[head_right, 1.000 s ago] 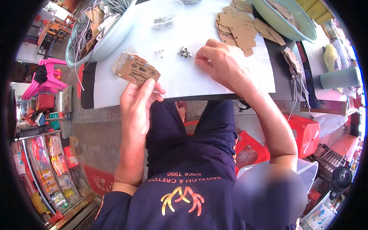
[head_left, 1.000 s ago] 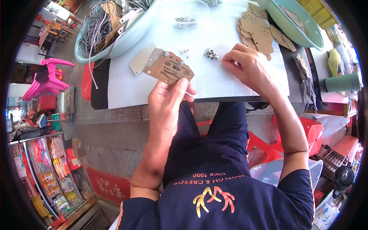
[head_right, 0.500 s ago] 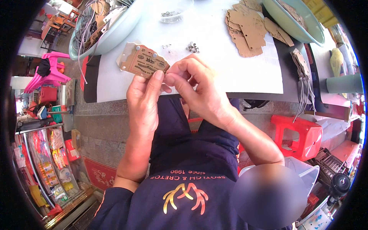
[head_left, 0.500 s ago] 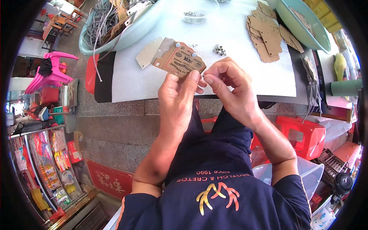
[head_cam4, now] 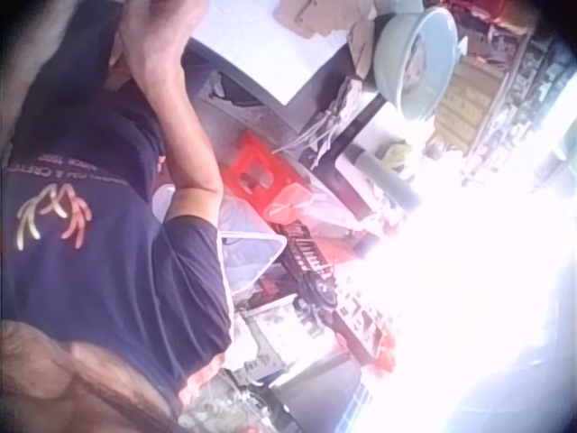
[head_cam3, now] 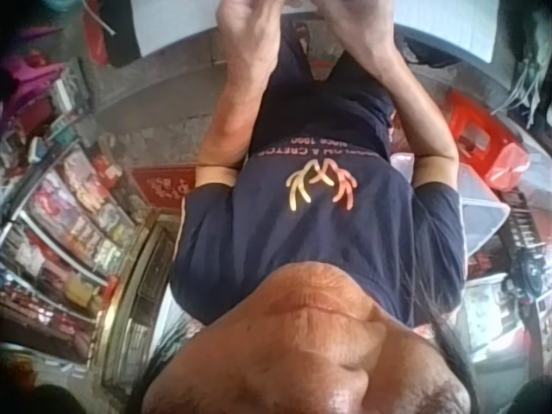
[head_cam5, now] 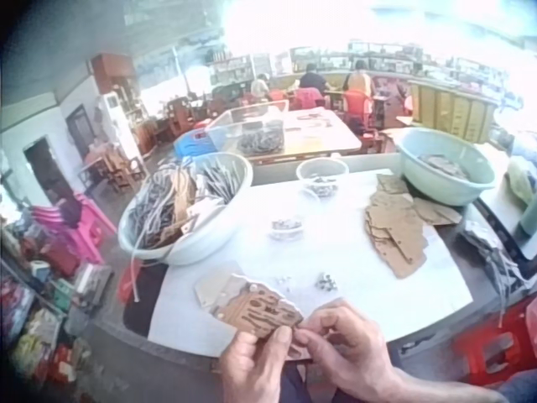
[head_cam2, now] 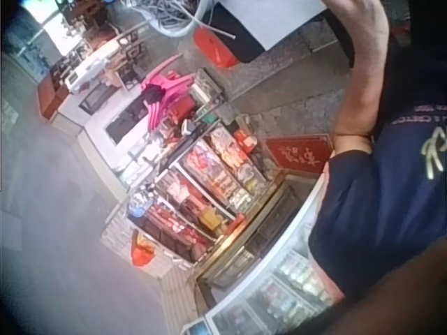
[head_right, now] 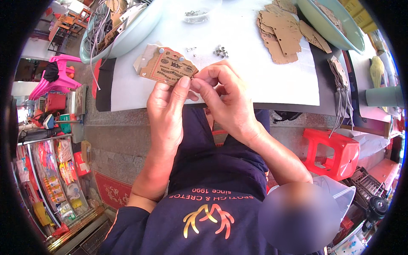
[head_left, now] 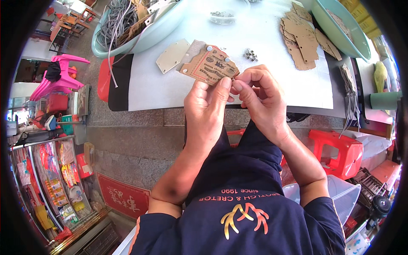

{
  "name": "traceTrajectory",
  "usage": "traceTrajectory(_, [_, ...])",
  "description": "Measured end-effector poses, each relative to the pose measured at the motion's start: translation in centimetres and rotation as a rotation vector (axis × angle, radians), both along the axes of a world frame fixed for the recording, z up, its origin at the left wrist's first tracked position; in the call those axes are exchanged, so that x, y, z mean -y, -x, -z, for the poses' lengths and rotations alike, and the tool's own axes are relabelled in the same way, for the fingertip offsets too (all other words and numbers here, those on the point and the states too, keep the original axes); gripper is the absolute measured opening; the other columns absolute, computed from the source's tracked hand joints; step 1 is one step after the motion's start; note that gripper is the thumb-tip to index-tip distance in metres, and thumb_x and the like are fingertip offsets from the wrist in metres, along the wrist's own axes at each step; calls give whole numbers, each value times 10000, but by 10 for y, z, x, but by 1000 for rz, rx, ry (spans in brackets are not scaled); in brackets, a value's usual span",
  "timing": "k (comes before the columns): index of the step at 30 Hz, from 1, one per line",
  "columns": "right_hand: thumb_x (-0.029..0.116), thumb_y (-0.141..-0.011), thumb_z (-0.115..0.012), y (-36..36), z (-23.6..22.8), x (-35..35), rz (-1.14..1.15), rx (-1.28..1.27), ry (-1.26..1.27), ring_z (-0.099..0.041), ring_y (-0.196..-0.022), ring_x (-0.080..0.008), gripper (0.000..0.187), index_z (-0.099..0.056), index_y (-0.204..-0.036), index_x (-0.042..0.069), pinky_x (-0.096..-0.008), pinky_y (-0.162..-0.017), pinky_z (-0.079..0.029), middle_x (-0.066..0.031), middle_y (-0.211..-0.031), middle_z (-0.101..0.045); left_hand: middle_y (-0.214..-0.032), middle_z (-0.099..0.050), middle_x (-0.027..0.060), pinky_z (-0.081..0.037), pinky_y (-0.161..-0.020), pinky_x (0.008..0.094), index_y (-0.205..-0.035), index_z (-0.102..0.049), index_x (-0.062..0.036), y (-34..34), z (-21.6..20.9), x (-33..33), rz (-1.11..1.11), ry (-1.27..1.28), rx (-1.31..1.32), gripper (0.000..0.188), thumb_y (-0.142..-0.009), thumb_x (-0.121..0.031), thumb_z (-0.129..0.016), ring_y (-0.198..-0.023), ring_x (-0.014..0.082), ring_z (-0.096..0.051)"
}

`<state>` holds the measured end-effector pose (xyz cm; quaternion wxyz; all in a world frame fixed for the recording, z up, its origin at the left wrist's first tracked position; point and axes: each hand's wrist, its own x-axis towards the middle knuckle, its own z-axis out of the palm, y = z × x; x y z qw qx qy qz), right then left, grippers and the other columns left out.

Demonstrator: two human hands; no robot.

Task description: The worker is manually inserting small metal eyelets or studs into pre-punched holes in shoe component templates.

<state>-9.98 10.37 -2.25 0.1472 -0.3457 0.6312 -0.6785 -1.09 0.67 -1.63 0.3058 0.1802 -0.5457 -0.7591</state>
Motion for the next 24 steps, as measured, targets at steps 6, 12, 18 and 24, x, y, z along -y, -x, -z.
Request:
traceTrajectory(6, [38, -897, -650, 0, -1, 1, 8, 42, -13, -581, -711, -71, 83, -595, -944, -4, -211, -557, -510, -48, -922, -578, -996, -659, 72, -502, -692, 252, -1090, -590, 13, 1, -2, 0, -12, 42, 13, 178, -964, -113, -589, -796, 99, -602])
traceTrajectory(12, [48, -905, -647, 2, 0, 2, 16, 70, -13, -569, -697, -61, 85, -596, -940, -11, -203, -552, -506, -39, -894, -578, -1005, -659, 72, -497, -706, 241, -1101, -587, 20, 2, 0, -3, -48, 124, 14, 186, -972, -114, -577, -812, 91, -598])
traceTrajectory(18, [45, -906, -645, 3, -1, 1, -9, 137, -20, -561, -715, -55, 84, -592, -938, -11, -200, -564, -500, -31, -878, -573, -1025, -654, 72, -502, -729, 237, -1127, -578, 28, 5, 5, -4, -113, 263, -5, 185, -975, -76, -559, -836, 82, -596])
traceTrajectory(24, [49, -908, -646, 3, 2, 2, 3, 109, 17, -556, -721, -54, 85, -586, -933, -6, -199, -579, -496, -31, -882, -567, -1031, -652, 77, -508, -743, 244, -1133, -573, 35, 6, 3, -6, -89, 223, -8, 192, -974, -71, -559, -859, 88, -603])
